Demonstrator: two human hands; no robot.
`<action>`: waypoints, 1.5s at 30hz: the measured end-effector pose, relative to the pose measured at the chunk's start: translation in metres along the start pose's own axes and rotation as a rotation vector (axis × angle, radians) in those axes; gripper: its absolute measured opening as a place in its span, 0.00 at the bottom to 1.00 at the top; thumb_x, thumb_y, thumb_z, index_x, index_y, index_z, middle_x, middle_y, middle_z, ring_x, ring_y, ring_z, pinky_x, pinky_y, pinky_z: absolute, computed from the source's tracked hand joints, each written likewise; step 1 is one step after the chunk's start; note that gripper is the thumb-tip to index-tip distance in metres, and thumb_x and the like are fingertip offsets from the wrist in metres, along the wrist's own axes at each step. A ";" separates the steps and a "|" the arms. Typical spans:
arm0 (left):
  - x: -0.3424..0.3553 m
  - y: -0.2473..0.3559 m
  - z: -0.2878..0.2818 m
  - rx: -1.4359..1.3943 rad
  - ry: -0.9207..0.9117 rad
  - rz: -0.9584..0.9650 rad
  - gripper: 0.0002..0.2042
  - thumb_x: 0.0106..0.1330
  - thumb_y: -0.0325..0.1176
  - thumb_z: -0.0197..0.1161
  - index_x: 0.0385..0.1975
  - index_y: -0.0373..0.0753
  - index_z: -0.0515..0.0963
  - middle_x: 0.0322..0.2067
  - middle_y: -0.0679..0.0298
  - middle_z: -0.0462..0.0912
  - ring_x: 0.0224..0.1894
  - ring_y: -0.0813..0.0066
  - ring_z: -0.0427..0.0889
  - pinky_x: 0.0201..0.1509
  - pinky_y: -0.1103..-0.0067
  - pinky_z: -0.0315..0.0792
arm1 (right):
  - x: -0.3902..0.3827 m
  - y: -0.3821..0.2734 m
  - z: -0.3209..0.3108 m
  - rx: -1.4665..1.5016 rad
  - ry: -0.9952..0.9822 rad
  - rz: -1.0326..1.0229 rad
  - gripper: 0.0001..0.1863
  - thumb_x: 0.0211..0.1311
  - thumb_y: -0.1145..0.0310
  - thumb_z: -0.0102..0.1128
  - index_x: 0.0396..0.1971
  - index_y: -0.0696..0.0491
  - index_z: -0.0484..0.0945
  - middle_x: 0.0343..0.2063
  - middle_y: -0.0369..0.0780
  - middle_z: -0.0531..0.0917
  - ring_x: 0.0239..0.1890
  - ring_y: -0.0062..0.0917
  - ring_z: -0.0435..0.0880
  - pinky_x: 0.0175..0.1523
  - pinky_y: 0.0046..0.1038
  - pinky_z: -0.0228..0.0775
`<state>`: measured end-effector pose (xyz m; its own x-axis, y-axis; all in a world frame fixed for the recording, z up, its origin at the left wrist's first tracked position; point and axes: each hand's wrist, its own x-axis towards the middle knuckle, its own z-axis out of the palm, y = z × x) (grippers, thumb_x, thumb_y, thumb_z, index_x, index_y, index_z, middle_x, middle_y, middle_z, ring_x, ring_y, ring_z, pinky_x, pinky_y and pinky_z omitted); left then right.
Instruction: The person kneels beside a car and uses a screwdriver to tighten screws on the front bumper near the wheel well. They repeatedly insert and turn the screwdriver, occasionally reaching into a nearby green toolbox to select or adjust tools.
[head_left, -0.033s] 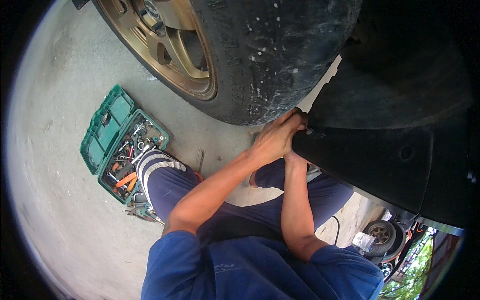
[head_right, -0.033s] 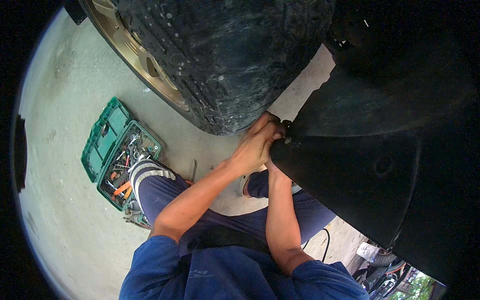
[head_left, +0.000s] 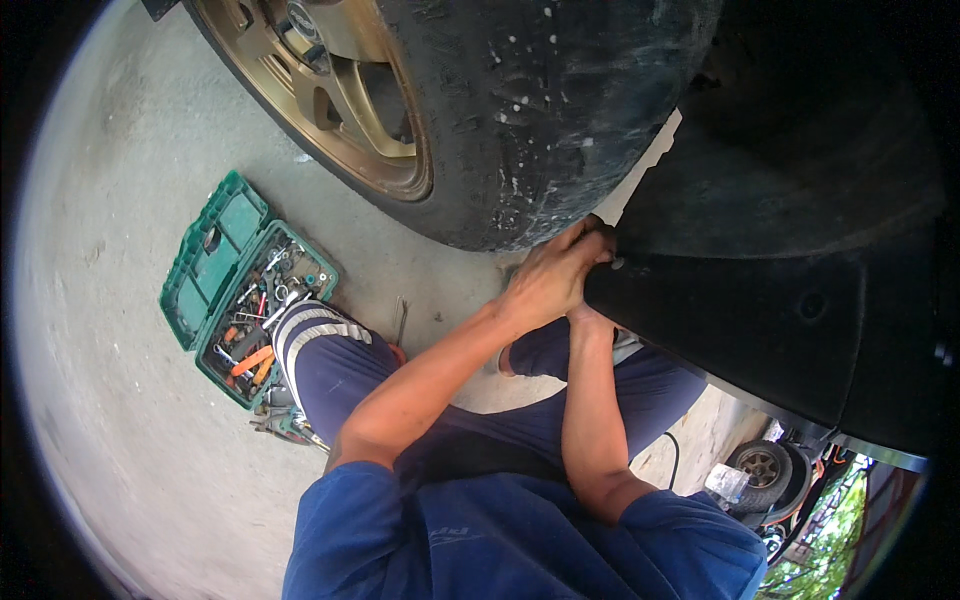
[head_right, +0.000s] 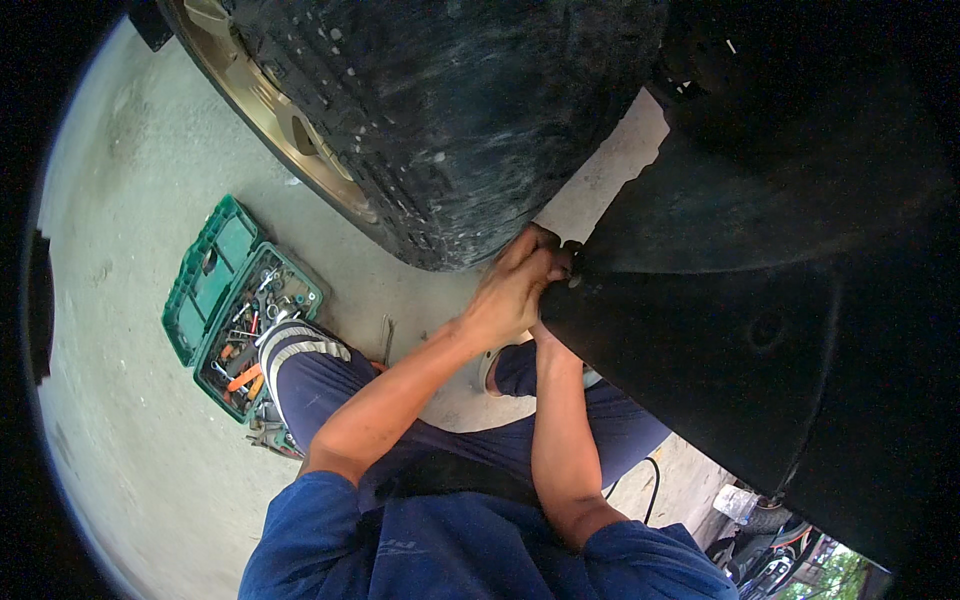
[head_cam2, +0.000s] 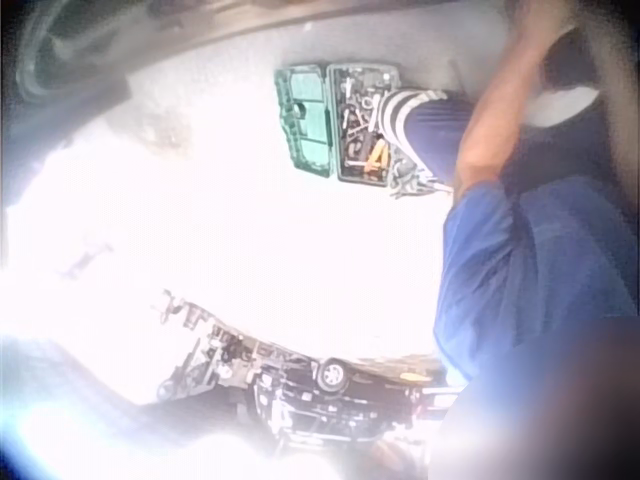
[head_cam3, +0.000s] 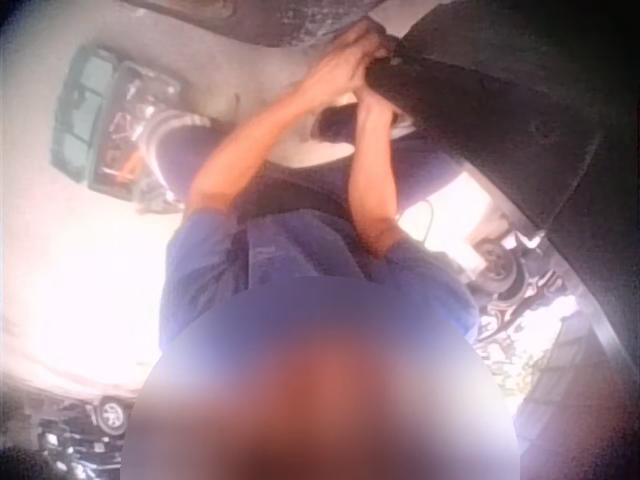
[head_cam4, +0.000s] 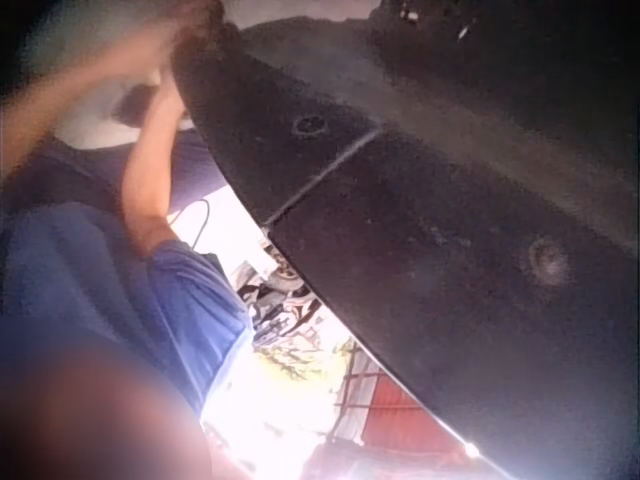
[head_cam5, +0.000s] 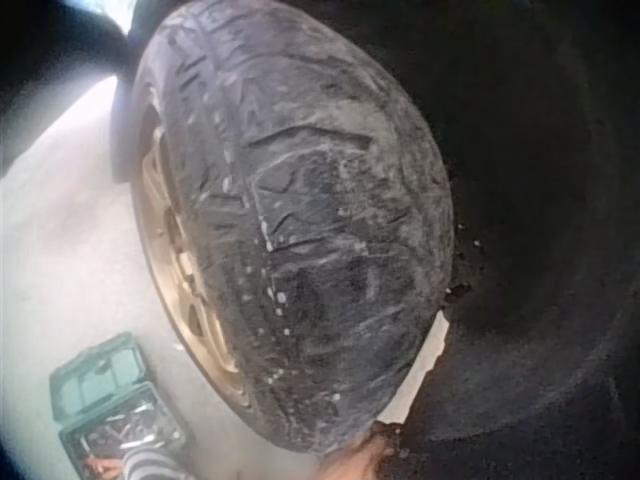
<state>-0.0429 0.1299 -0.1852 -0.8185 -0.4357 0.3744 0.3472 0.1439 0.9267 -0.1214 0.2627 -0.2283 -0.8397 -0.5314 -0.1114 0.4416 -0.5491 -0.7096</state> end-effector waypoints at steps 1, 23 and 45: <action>0.000 0.000 0.000 -0.010 0.020 0.015 0.10 0.60 0.20 0.58 0.42 0.37 0.76 0.43 0.57 0.77 0.46 0.51 0.79 0.48 0.64 0.74 | 0.000 0.000 0.000 0.124 -0.025 0.021 0.06 0.64 0.71 0.58 0.40 0.53 0.76 0.42 0.37 0.78 0.52 0.25 0.77 0.62 0.33 0.68; 0.011 -0.004 -0.010 0.121 -0.088 0.112 0.11 0.62 0.25 0.58 0.43 0.42 0.82 0.46 0.60 0.76 0.49 0.56 0.79 0.52 0.67 0.73 | -0.003 0.061 -0.036 -0.830 0.127 -0.243 0.14 0.72 0.64 0.50 0.49 0.56 0.76 0.47 0.41 0.77 0.55 0.30 0.76 0.64 0.34 0.68; 0.033 0.049 -0.030 0.359 -0.402 -0.193 0.10 0.72 0.34 0.56 0.44 0.34 0.78 0.45 0.44 0.82 0.49 0.43 0.81 0.50 0.57 0.73 | -0.100 -0.025 0.152 -0.097 0.291 0.413 0.19 0.70 0.55 0.50 0.20 0.51 0.70 0.15 0.30 0.65 0.14 0.15 0.58 0.20 0.20 0.54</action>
<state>-0.0393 0.0954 -0.1286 -0.9858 -0.1218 0.1158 0.0548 0.4183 0.9067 -0.0003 0.2314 -0.0933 -0.6609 -0.4822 -0.5751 0.7351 -0.2616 -0.6255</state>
